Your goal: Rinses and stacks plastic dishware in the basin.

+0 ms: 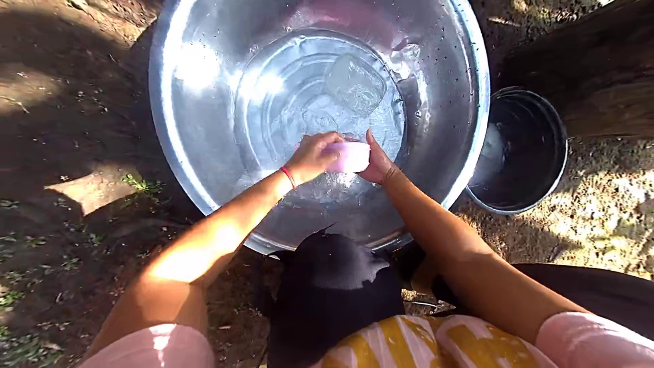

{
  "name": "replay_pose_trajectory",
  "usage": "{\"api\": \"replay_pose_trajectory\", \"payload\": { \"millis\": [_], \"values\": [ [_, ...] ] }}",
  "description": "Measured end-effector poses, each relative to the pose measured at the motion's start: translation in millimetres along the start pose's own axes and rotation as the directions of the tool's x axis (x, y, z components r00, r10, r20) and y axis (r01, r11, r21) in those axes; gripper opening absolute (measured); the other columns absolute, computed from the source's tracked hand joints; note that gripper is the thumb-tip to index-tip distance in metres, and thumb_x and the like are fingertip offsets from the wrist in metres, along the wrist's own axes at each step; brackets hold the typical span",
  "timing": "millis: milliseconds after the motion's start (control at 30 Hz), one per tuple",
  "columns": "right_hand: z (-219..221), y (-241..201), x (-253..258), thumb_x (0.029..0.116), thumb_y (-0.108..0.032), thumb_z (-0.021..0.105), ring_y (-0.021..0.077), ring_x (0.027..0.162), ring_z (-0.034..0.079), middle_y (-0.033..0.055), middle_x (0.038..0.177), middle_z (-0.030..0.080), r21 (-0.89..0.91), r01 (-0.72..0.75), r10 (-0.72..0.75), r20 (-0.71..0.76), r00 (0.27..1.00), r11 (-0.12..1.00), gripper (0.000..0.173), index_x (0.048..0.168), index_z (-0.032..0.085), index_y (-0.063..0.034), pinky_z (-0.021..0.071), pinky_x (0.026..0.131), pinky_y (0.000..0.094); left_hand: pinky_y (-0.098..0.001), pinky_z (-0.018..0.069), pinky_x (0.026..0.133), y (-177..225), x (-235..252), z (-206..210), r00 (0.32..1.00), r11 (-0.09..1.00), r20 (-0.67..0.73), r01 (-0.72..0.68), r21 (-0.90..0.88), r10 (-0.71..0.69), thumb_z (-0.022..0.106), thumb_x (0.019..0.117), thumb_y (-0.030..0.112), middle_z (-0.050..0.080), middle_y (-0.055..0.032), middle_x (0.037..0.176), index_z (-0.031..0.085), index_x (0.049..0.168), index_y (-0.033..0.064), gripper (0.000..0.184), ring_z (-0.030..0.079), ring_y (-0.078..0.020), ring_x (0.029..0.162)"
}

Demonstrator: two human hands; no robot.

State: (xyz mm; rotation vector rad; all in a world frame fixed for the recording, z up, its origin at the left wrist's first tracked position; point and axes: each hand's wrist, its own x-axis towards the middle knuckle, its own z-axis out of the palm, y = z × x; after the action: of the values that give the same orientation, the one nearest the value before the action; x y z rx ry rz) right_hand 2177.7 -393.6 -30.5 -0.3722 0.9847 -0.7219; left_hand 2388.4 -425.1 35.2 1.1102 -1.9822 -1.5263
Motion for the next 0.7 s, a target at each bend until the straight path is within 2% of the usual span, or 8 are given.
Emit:
{"api": "replay_pose_trajectory", "payload": {
  "millis": [100,233,300,367,400,500,600,700],
  "values": [
    [11,-18,-7,0.1119,-0.041,0.009,0.0153,0.118,0.061,0.0059,0.126,0.063,0.005,0.129,-0.129,-0.056,0.990,0.992,0.055,0.143,0.043,-0.0108,0.0506,0.102,0.0372,-0.0317,0.0547,0.085,-16,26,-2,0.914,0.785,-0.246,0.113,-0.609,-0.322,0.028,0.1061,0.027,0.063,0.0002,0.097,0.056,0.111,0.0072,0.034,0.063,-0.0068,0.091],
    [34,-49,-14,0.1133,-0.038,0.017,0.0187,0.109,0.065,0.0135,0.120,0.066,-0.274,0.180,-0.242,-0.212,0.947,0.945,0.057,0.140,0.050,0.0005,0.0546,0.097,0.0406,-0.0425,0.0370,0.117,-66,43,-21,0.819,0.926,-0.446,0.261,-0.273,-0.362,0.032,0.1115,0.021,0.057,-0.0224,0.142,0.055,0.139,-0.0058,0.045,0.051,-0.0276,0.136],
    [36,-58,-19,0.1130,-0.039,0.015,0.0164,0.091,0.065,0.0121,0.098,0.065,-0.450,0.210,-0.351,-0.258,0.900,0.868,0.062,0.117,0.060,0.0041,0.0553,0.087,0.0389,-0.0525,0.0303,0.120,-95,29,-18,0.609,0.895,-0.683,0.419,-0.154,-0.403,0.039,0.1098,0.024,0.054,-0.0294,0.145,0.054,0.141,-0.0074,0.047,0.047,-0.0405,0.140],
    [30,-60,-18,0.1119,-0.038,0.012,0.0104,0.073,0.060,0.0032,0.079,0.059,-0.537,0.217,-0.385,-0.223,0.896,0.816,0.062,0.100,0.060,-0.0013,0.0536,0.073,0.0326,-0.0372,0.0373,0.116,-99,24,4,0.369,0.805,-0.719,0.348,-0.481,-0.589,0.034,0.1114,0.020,0.057,-0.0229,0.143,0.051,0.142,-0.0078,0.045,0.053,-0.0274,0.135],
    [27,-58,-18,0.1120,-0.037,0.014,0.0116,0.076,0.061,0.0049,0.082,0.060,-0.544,0.199,-0.360,-0.207,0.910,0.815,0.061,0.105,0.061,0.0008,0.0540,0.075,0.0335,-0.0286,0.0455,0.101,-90,29,19,0.324,0.664,-0.601,0.137,-0.735,-0.731,0.031,0.1122,0.020,0.061,-0.0152,0.131,0.052,0.138,-0.0051,0.042,0.058,-0.0166,0.119],
    [28,-47,-15,0.1130,-0.030,0.030,0.0157,0.091,0.065,0.0129,0.104,0.065,-0.511,0.108,-0.262,-0.241,0.935,0.853,0.046,0.125,0.059,0.0035,0.0559,0.085,0.0374,-0.0285,0.0563,0.080,-32,39,45,0.627,0.155,-0.194,-0.117,-0.981,-0.754,0.019,0.1109,0.030,0.063,-0.0017,0.098,0.049,0.116,0.0102,0.036,0.066,-0.0109,0.086],
    [35,-42,-11,0.1114,-0.019,0.036,0.0117,0.095,0.063,0.0113,0.109,0.065,-0.477,0.127,-0.285,-0.275,0.918,0.869,0.036,0.129,0.058,0.0046,0.0549,0.088,0.0329,-0.0298,0.0566,0.081,6,42,39,0.803,0.509,-0.259,0.063,-0.858,-0.537,0.022,0.1101,0.018,0.069,-0.0061,0.097,0.058,0.115,-0.0031,0.041,0.068,-0.0117,0.085],
    [33,-48,-7,0.1128,-0.025,0.029,0.0186,0.105,0.065,0.0155,0.118,0.064,-0.360,0.181,-0.284,-0.257,0.924,0.915,0.043,0.139,0.049,0.0026,0.0554,0.094,0.0392,-0.0352,0.0456,0.108,-36,29,13,0.602,0.887,-0.664,0.191,-0.420,-0.444,0.032,0.1096,0.015,0.067,-0.0192,0.128,0.060,0.131,-0.0082,0.043,0.063,-0.0201,0.121]
  ]
}}
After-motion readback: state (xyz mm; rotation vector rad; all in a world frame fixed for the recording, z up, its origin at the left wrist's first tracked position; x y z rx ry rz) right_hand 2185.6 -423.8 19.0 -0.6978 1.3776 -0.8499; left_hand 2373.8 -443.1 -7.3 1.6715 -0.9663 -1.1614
